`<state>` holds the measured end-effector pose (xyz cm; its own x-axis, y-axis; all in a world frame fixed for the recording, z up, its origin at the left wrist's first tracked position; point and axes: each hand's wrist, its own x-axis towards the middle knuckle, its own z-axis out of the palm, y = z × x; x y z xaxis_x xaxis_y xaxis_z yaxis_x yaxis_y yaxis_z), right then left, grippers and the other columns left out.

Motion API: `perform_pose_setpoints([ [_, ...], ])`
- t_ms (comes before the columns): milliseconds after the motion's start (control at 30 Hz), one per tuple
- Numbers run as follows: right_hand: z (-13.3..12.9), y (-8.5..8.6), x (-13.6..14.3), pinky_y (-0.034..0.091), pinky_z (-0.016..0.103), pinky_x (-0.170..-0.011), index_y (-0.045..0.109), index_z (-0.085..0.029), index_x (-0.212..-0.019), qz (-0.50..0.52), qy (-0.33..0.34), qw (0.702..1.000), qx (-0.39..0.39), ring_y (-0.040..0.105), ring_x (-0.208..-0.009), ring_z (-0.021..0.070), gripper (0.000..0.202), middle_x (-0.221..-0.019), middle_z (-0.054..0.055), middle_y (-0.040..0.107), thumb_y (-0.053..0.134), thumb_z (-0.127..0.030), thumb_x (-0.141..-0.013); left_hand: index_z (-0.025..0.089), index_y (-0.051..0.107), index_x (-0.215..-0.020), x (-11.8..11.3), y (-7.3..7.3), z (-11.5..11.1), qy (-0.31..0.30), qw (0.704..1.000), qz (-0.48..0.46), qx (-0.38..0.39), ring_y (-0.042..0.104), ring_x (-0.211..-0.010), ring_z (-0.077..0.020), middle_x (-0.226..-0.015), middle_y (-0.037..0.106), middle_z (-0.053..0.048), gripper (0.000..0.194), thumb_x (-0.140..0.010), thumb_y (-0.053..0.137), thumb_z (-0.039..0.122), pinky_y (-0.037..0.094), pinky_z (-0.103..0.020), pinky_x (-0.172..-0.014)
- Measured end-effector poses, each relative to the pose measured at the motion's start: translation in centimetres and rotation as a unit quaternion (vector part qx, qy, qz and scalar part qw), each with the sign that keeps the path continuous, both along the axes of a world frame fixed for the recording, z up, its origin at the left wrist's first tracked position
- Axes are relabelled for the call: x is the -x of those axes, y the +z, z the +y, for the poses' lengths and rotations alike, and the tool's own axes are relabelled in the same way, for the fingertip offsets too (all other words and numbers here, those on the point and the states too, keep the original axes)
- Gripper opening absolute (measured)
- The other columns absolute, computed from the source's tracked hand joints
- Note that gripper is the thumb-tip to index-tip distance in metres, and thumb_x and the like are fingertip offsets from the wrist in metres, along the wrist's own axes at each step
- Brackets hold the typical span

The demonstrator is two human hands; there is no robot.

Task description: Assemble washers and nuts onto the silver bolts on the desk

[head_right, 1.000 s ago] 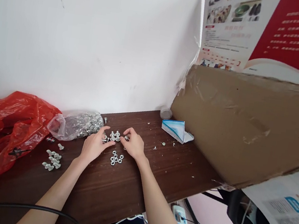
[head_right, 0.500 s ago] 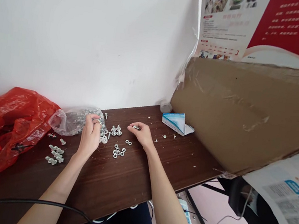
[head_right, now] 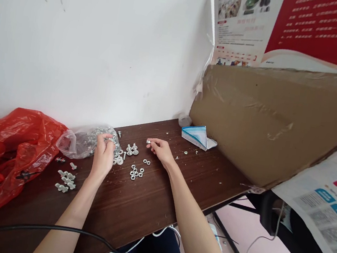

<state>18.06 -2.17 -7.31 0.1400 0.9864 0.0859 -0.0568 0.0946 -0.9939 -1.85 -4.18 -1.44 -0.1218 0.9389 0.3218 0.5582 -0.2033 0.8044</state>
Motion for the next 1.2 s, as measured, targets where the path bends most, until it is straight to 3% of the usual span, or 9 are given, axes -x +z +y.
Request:
perform_pose_setpoints([
  [133,-0.4,0.5,0.7,0.046,0.025,-0.056,0.068,-0.013,-0.098,-0.126,-0.033,0.991,-0.019,0.052,-0.051,0.009,0.026,-0.079,0.006,0.073,0.059,-0.024,-0.076,0.021,0.046,-0.106,0.1,0.1,0.1,0.0,1.0,-0.006,0.006,0.053,-0.057,-0.0186,-0.062,0.053,0.002,0.024,-0.084,0.038,0.023,0.037,-0.029,-0.055],
  [233,-0.6,2.0,1.6,0.048,0.026,-0.058,0.066,-0.016,-0.098,-0.196,-0.033,0.978,-0.06,0.055,-0.049,0.0093,0.021,-0.087,0.006,0.074,0.058,-0.023,-0.08,0.02,0.047,-0.106,0.6,0.1,0.4,0.007,0.999,-0.035,0.008,0.051,-0.053,-0.0164,-0.066,0.055,0.001,0.023,-0.084,0.04,0.025,0.037,-0.028,-0.054],
  [367,0.3,4.8,3.2,0.046,0.025,-0.064,0.068,-0.016,-0.086,-0.234,-0.032,0.962,-0.137,0.061,-0.061,0.0125,0.014,-0.077,0.003,0.073,0.058,-0.026,-0.083,0.02,0.047,-0.106,1.0,-0.3,1.1,0.029,0.997,-0.072,-0.008,0.049,-0.053,-0.0144,-0.072,0.056,0.0,0.023,-0.084,0.044,0.027,0.038,-0.028,-0.053],
  [467,1.2,5.9,4.3,0.043,0.023,-0.065,0.068,-0.016,-0.078,-0.264,-0.021,0.946,-0.186,0.061,-0.067,0.0127,0.015,-0.072,0.002,0.07,0.06,-0.028,-0.084,0.019,0.049,-0.105,1.0,-0.6,1.4,0.029,0.996,-0.081,-0.024,0.05,-0.055,-0.0142,-0.073,0.056,-0.001,0.023,-0.084,0.046,0.028,0.039,-0.027,-0.055],
  [800,1.1,3.3,4.6,0.037,0.023,-0.063,0.067,-0.017,-0.075,-0.365,-0.02,0.911,-0.193,0.05,-0.067,0.0111,0.016,-0.075,0.0,0.058,0.064,-0.03,-0.084,0.019,0.051,-0.103,0.2,-0.5,0.8,0.018,0.994,-0.088,-0.067,0.048,-0.056,-0.0132,-0.073,0.057,0.0,0.021,-0.085,0.046,0.029,0.039,-0.026,-0.057],
  [967,0.8,3.4,4.6,0.036,0.023,-0.063,0.067,-0.017,-0.076,-0.383,-0.004,0.906,-0.181,0.05,-0.068,0.0108,0.017,-0.077,-0.001,0.056,0.063,-0.032,-0.085,0.019,0.051,-0.103,-0.1,-0.5,0.6,0.009,0.995,-0.078,-0.055,0.042,-0.049,-0.0114,-0.068,0.054,0.002,0.021,-0.085,0.046,0.03,0.037,-0.026,-0.054],
  [1200,0.1,3.9,4.5,0.036,0.024,-0.065,0.067,-0.018,-0.077,-0.406,-0.021,0.898,-0.167,0.052,-0.07,0.0121,0.018,-0.079,0.001,0.058,0.061,-0.033,-0.086,0.019,0.052,-0.104,-0.2,-0.9,0.7,0.005,0.996,-0.082,-0.039,0.044,-0.051,-0.0117,-0.066,0.052,0.003,0.022,-0.086,0.046,0.03,0.037,-0.025,-0.053],
])
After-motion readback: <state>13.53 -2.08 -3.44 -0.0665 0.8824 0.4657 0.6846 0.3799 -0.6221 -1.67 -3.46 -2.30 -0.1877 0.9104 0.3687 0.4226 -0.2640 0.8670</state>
